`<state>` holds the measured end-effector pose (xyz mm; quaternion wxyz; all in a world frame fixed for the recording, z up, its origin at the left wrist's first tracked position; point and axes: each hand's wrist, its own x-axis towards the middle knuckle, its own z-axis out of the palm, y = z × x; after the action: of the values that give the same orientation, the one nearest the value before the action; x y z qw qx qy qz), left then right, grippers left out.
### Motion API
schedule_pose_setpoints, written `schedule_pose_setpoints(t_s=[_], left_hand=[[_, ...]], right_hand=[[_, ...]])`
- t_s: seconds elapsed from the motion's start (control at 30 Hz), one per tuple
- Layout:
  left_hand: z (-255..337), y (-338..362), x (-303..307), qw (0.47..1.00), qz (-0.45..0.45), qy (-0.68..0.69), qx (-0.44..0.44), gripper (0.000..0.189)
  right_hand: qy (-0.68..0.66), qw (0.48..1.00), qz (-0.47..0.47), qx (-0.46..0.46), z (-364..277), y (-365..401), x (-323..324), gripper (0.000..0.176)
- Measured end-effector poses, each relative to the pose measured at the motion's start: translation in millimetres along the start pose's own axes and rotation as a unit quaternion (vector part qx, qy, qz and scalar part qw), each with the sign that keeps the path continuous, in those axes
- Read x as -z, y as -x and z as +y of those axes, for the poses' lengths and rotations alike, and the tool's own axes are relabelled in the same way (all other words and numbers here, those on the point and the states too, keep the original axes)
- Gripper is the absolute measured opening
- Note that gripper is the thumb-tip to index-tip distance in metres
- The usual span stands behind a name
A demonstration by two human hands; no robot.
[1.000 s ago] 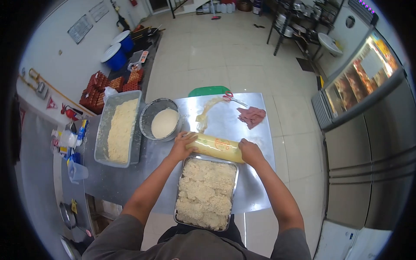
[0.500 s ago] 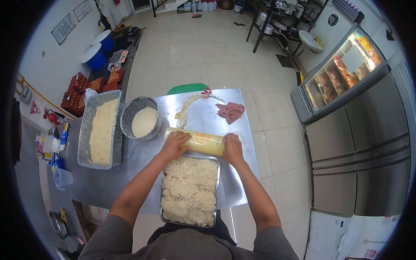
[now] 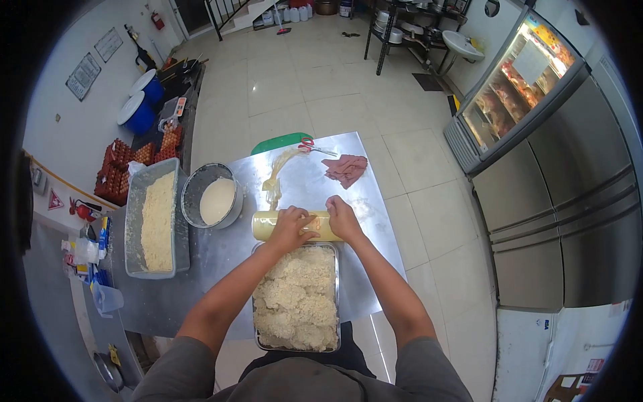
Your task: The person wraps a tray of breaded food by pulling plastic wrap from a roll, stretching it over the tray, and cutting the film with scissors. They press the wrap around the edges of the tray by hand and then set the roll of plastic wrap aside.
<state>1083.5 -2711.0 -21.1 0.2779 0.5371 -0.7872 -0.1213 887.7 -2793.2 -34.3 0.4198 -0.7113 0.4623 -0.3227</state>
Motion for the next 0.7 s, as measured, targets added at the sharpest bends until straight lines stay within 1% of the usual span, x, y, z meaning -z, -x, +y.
schedule_pose_setpoints(t_s=[0.07, 0.1, 0.13, 0.17, 0.2, 0.23, 0.27, 0.3, 0.33, 0.37, 0.4, 0.43, 0.47, 0.5, 0.53, 0.6, 0.63, 0.67, 0.7], left_hand=[[7, -7, -14, 0.999, 0.032, -0.025, -0.007, 0.031], [8, -8, -24, 0.999, 0.031, -0.024, -0.009, 0.031], [9, -10, -33, 0.999, 0.045, -0.008, -0.007, 0.025], [12, -12, -38, 0.998, 0.058, 0.007, -0.005, 0.019], [14, -13, -41, 0.998, 0.058, 0.008, -0.006, 0.019], [16, -14, -44, 0.997, 0.079, 0.011, 0.018, 0.014], [19, -16, -45, 0.994, 0.098, 0.014, 0.042, 0.011], [19, -18, -45, 0.994, 0.099, 0.014, 0.041, 0.011], [18, -20, -43, 0.99, 0.1, 0.052, 0.081, 0.009], [16, -21, -41, 0.984, 0.098, 0.089, 0.12, 0.008], [14, -22, -37, 0.985, 0.095, 0.089, 0.117, 0.008], [9, -24, -33, 0.983, 0.087, 0.121, 0.105, 0.007], [5, -26, -28, 0.981, 0.078, 0.153, 0.093, 0.007], [-1, -27, -24, 0.983, 0.051, 0.156, 0.081, 0.007], [-4, -26, -22, 0.984, 0.044, 0.157, 0.079, 0.007], [-11, -25, -18, 0.974, 0.002, 0.198, 0.114, 0.007], [-14, -22, -15, 0.969, 0.005, 0.21, 0.133, 0.009], [-14, -19, -8, 0.969, 0.003, 0.21, 0.13, 0.009], [-14, -16, 0, 0.95, 0.053, 0.25, 0.178, 0.009]], right_hand=[[-0.007, 1.0, -0.008, -0.008, 0, -1, 1, 0.014], [-0.012, 1.0, -0.019, -0.016, 0, -1, 2, 0.015], [-0.011, 1.0, -0.018, -0.017, 0, -2, 4, 0.015], [-0.01, 1.0, -0.023, -0.006, 3, -4, 6, 0.016], [-0.01, 1.0, -0.029, 0.005, 7, -6, 7, 0.017], [-0.009, 1.0, -0.028, 0.005, 10, -8, 9, 0.017], [-0.03, 0.998, -0.047, 0.0, 9, -9, 11, 0.016], [-0.05, 0.997, -0.066, -0.005, 8, -10, 14, 0.015], [-0.05, 0.997, -0.064, -0.004, 8, -11, 19, 0.015], [-0.029, 0.993, -0.117, -0.003, 1, -10, 26, 0.017], [-0.009, 0.986, -0.169, -0.003, -4, -9, 31, 0.019], [-0.011, 0.986, -0.165, -0.006, -5, -9, 32, 0.019], [0.03, 0.983, -0.172, 0.065, -4, -9, 31, 0.023], [0.071, 0.972, -0.177, 0.134, -4, -9, 30, 0.027], [0.068, 0.974, -0.173, 0.129, -3, -9, 28, 0.027], [0.174, 0.949, -0.195, 0.178, -7, -14, 23, 0.028], [0.174, 0.95, -0.191, 0.176, -9, -17, 22, 0.028], [0.178, 0.947, -0.222, 0.149, -13, -21, 22, 0.027], [0.181, 0.943, -0.253, 0.121, -14, -25, 21, 0.026]])
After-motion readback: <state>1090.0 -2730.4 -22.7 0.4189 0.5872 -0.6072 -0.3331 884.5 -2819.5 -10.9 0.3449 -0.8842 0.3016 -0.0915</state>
